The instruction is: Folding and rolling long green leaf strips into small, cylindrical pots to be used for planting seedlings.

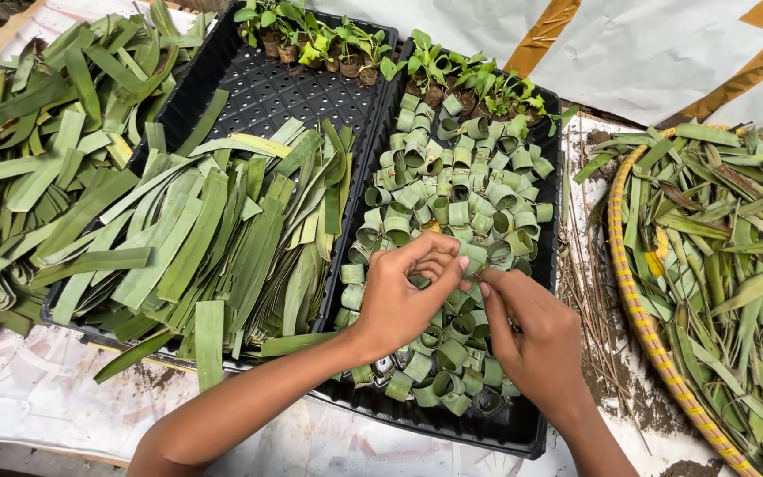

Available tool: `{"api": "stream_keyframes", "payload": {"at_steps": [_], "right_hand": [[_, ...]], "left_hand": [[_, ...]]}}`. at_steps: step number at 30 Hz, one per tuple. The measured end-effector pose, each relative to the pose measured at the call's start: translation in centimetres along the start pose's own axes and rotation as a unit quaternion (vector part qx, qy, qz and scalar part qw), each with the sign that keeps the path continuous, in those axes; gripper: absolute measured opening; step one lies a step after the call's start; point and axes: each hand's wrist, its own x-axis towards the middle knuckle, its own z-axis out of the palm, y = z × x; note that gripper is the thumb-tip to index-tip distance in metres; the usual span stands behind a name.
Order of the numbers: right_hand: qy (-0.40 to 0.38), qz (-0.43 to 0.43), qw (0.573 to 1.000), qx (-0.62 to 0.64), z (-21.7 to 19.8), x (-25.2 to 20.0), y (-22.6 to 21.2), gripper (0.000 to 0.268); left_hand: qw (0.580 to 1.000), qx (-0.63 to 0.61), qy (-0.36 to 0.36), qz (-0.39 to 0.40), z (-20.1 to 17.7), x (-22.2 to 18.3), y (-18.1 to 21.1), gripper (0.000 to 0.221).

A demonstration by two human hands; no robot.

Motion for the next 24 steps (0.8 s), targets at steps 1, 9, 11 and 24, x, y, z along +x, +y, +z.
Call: {"api": "stream_keyframes", "payload": {"at_steps": [1, 9, 11, 24], "right_hand": [[0.000, -0.005, 1.000, -0.001, 0.2, 0.2, -0.1, 0.012], [0.038, 0.060, 0.997, -0.025, 1.1, 0.4, -1.5, 0.016], [0.035, 0.076, 0.996, -0.030, 1.0, 0.3, -1.8, 0.016], [0.020, 0.117, 0.987, -0.110, 1.7, -0.1, -2.3, 0.022]], "left_hand": [[1.000, 0.000, 0.004, 0.004, -0.1, 0.0, 0.1, 0.007], [0.975, 0.124, 0.054, 0.177, 0.2, -0.5, -0.6, 0.010], [0.966, 0.144, 0.055, 0.206, 0.3, -0.8, -0.9, 0.011], [0.953, 0.181, 0.036, 0.241, 1.1, -1.4, -1.7, 0.012]]}}
